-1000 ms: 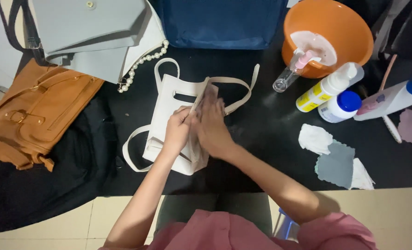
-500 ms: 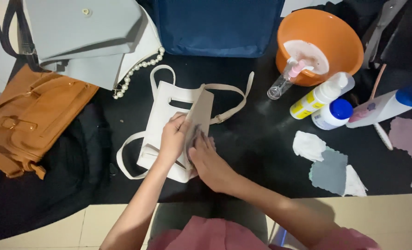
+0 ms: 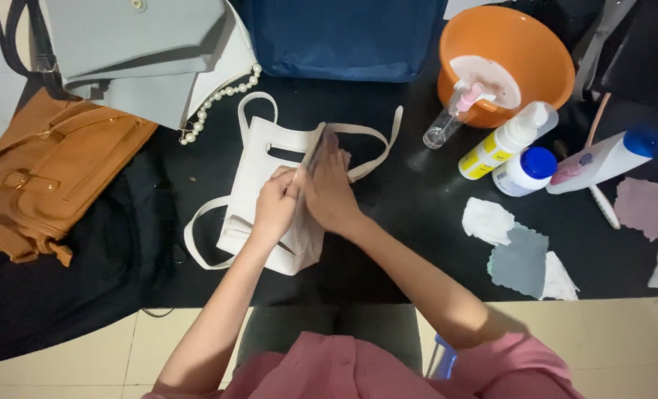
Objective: Cleaning and conditioning a white leather handbag using various cleaning solutions and cloths.
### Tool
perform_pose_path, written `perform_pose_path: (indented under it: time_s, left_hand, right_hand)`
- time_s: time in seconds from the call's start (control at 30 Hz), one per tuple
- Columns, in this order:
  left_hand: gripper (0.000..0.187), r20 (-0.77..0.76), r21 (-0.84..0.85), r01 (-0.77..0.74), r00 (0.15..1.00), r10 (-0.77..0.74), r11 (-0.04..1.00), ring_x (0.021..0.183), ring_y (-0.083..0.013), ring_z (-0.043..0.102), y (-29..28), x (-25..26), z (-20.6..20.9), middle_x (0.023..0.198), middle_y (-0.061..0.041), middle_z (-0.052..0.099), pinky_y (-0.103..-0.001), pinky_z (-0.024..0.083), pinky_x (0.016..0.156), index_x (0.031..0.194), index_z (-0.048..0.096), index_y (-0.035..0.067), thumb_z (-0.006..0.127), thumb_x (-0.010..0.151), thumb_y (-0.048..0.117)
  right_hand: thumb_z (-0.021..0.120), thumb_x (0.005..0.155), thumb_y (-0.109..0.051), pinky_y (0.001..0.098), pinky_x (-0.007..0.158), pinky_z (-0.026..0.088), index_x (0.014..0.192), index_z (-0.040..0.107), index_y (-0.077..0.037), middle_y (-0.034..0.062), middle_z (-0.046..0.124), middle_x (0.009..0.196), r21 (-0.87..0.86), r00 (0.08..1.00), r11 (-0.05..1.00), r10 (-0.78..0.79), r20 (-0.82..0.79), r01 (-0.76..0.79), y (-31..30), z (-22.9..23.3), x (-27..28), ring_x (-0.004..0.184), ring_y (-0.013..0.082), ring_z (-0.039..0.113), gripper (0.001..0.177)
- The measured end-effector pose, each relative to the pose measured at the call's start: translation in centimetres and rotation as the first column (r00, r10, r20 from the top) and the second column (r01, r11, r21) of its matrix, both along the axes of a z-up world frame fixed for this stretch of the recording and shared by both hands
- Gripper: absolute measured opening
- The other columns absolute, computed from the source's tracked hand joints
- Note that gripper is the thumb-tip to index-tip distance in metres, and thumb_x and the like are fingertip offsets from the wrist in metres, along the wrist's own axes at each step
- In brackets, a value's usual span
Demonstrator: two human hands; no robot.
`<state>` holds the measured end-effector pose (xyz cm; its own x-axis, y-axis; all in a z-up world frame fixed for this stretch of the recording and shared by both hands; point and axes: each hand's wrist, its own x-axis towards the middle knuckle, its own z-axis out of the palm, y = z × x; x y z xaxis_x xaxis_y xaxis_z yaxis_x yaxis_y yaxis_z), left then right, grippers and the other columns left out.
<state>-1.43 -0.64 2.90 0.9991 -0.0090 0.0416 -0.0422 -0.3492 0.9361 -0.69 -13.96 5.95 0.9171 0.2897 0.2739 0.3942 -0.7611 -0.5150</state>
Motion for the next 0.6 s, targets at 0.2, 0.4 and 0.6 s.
perform_pose_path:
  time_s: [0.2,0.4,0.6]
  left_hand:
    - [0.031,-0.005,0.025,-0.026,1.000,0.026,0.999,0.105,-0.0346,0.067,0.0,-0.1,0.1,0.107,-0.006,0.071,-0.050,0.049,0.099,0.098,0.077,0.011,0.053,0.108,0.028]
    - [0.042,-0.103,0.043,-0.036,0.994,0.040,0.998,0.107,-0.0271,0.064,-0.5,-0.1,0.5,0.119,-0.008,0.068,-0.040,0.049,0.084,0.110,0.074,0.005,0.046,0.103,0.036]
    - [0.033,-0.090,0.071,-0.054,0.994,0.060,0.996,0.097,-0.0333,0.068,-0.4,-0.8,2.0,0.102,-0.007,0.070,-0.051,0.051,0.093,0.099,0.075,0.009,0.050,0.108,0.029]
  right_hand:
    - [0.025,0.108,-0.039,0.0566,0.123,0.001,0.157,0.011,0.015,0.0398,0.011,0.163,0.095,0.970,0.968,0.238,-0.043,-0.233,-0.5,-0.7,-8.2,0.152,0.0540,0.011,0.075]
    - [0.027,0.105,-0.031,0.0479,0.122,0.013,0.156,0.024,0.004,0.0257,0.030,0.162,0.256,0.857,0.958,0.238,-0.458,-0.129,-2.3,1.5,-14.0,0.152,0.0417,0.022,0.062]
    - [0.021,0.111,-0.037,0.0558,0.124,-0.002,0.157,0.016,0.013,0.0347,0.015,0.164,0.256,0.904,0.946,0.277,-0.325,-0.198,-1.8,-1.5,-10.9,0.152,0.0485,0.012,0.068]
